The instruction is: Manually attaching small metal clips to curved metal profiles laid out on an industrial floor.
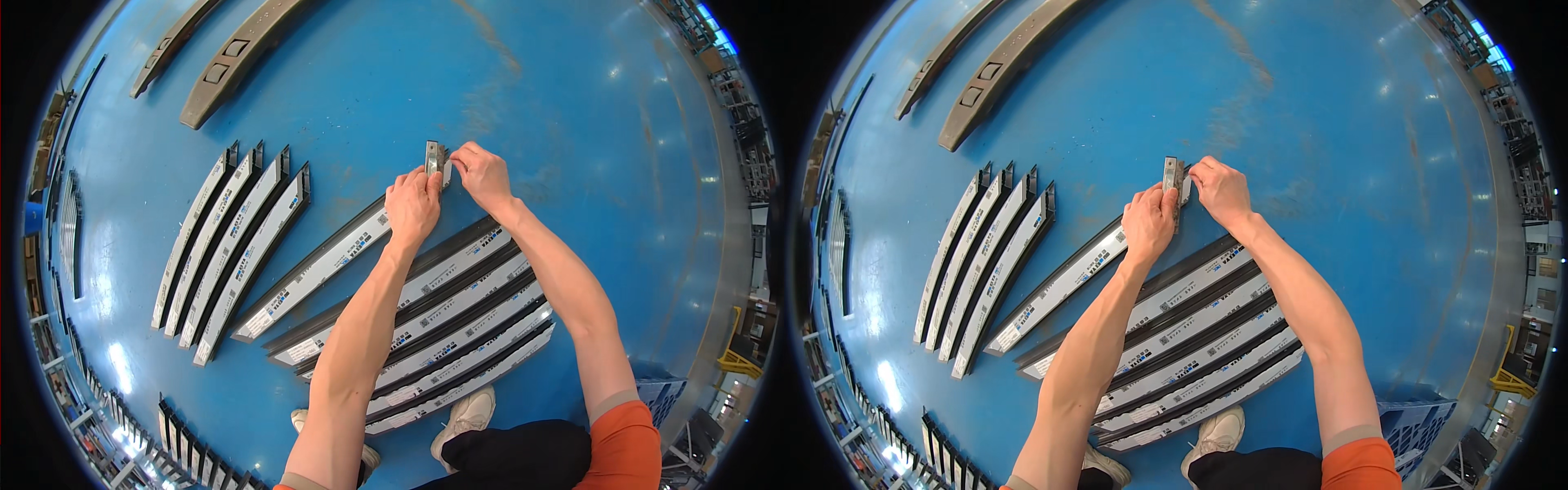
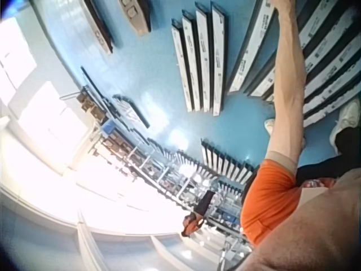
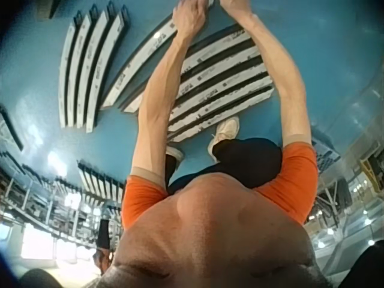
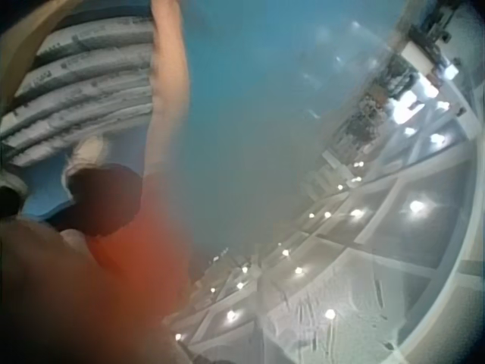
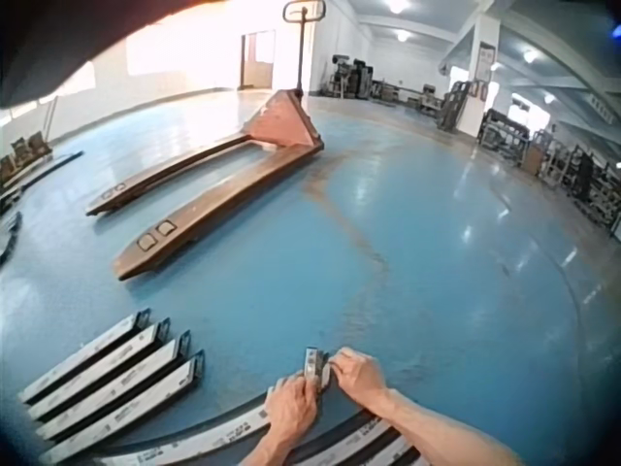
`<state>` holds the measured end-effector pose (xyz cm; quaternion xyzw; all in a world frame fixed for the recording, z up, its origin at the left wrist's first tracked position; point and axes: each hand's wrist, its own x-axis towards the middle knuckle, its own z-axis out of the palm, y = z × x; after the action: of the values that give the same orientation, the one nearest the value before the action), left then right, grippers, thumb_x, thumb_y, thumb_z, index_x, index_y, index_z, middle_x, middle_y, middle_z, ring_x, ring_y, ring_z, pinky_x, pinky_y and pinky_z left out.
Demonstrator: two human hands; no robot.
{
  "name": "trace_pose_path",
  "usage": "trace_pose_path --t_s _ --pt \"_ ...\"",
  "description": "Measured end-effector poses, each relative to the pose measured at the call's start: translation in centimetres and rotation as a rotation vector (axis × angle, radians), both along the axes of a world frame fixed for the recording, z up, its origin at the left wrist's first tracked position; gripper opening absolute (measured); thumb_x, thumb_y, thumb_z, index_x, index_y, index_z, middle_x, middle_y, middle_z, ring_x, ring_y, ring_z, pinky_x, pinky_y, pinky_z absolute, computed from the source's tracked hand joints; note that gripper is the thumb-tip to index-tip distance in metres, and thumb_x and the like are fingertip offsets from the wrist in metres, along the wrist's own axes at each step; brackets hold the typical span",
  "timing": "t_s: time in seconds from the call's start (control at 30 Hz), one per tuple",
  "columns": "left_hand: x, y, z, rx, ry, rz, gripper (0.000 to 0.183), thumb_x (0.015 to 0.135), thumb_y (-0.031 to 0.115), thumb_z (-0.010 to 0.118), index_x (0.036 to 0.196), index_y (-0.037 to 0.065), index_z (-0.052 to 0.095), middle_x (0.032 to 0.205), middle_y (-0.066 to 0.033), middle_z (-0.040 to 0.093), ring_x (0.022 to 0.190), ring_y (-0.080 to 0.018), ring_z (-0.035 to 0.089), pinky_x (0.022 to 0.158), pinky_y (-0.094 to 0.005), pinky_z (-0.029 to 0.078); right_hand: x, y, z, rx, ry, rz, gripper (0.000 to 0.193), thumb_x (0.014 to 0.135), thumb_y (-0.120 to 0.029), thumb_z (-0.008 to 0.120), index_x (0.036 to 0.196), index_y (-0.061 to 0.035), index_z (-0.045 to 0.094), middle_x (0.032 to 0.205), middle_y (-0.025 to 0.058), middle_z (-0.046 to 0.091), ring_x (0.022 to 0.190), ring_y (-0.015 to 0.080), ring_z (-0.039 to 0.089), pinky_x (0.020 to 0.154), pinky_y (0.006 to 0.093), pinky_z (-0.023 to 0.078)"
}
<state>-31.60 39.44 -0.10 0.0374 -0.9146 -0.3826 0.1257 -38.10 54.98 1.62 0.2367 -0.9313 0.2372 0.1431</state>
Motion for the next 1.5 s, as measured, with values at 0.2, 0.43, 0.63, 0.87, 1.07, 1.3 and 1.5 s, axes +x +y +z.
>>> trace_pose_path --t_s 0.2,0.43,0.63,0.87,1.07,1.3,1.5 --pt "0.2 0.0 0.0 0.026 -0.004 -0.007 0.035 0.101 0.031 0.056 0.084 0.003 0.069 0.119 -0.0086 0.073 0.102 -0.0323 0.066 0.085 -0.0406 0.048 -0.4 0.0 0.0 0.136 -0.125 -0.037 0.009 0.086 -0.006 0.07 0.095 -0.0067 0.068 0.092 0.003 0.066 0.066 0.0256 0.062 0.061 0.0357 0.05" --pt "0.0 -0.1 -0.2 0.021 -0.007 0.013 0.035 0.1 0.031 0.057 0.084 0.004 0.07 0.118 -0.0087 0.074 0.101 -0.0321 0.066 0.084 -0.0403 0.048 1.0 0.2 -0.6 -0.098 -0.156 -0.071 0.011 0.087 -0.006 0.068 0.097 -0.0056 0.064 0.091 0.0057 0.065 0.066 0.0275 0.061 0.062 0.0373 0.049" --pt "-0.3 0.0 -0.3 0.008 0.021 0.024 0.035 0.1 0.031 0.057 0.085 0.004 0.071 0.117 -0.0086 0.074 0.1 -0.0319 0.066 0.084 -0.0403 0.048 0.4 -0.8 -0.9 -0.178 -0.114 -0.034 0.006 0.091 -0.01 0.064 0.093 -0.0055 0.061 0.093 0.0078 0.064 0.065 0.0334 0.063 0.062 0.0421 0.051" --pt "0.0 0.6 -1.1 0.001 0.003 0.033 0.037 0.101 0.033 0.056 0.086 0.004 0.072 0.119 -0.0071 0.074 0.101 -0.0315 0.066 0.086 -0.0407 0.048 7.2 -0.3 1.3 -0.185 -0.293 0.083 0.004 0.088 -0.003 0.062 0.09 -0.0045 0.059 0.088 0.0084 0.062 0.065 0.0274 0.056 0.06 0.0376 0.046" --pt "0.0 -0.3 0.2 0.029 -0.059 -0.048 0.036 0.102 0.029 0.053 0.087 0.003 0.071 0.117 -0.007 0.073 0.102 -0.032 0.065 0.088 -0.041 0.047 17.5 2.9 8.0 -0.513 -0.788 -0.169 0.01 0.086 -0.008 0.072 0.085 -0.0037 0.063 0.083 0.0027 0.067 0.066 0.015 0.053 0.063 0.0296 0.045" --pt "6.0 7.0 3.3 0.405 -0.192 -0.182 0.04 0.1 0.024 0.054 0.073 -0.001 0.067 0.115 -0.0119 0.073 0.1 -0.0329 0.065 0.097 -0.0421 0.041 12.4 10.7 2.2 -0.346 -0.378 -0.392 0.007 0.084 -0.006 0.073 0.089 -0.0037 0.068 0.083 0.0029 0.068 0.065 0.0185 0.056 0.063 0.0311 0.046" --pt "8.2 10.7 0.6 0.153 -0.095 -0.158 0.041 0.1 0.028 0.055 0.072 0.001 0.068 0.12 -0.0048 0.073 0.097 -0.0271 0.066 0.093 -0.0376 0.04 11.7 11.0 0.9 -0.215 -0.18 -0.239 0.005 0.086 -0.003 0.07 0.09 -0.0049 0.07 0.088 0.004 0.066 0.067 0.0236 0.06 0.064 0.0346 0.049"
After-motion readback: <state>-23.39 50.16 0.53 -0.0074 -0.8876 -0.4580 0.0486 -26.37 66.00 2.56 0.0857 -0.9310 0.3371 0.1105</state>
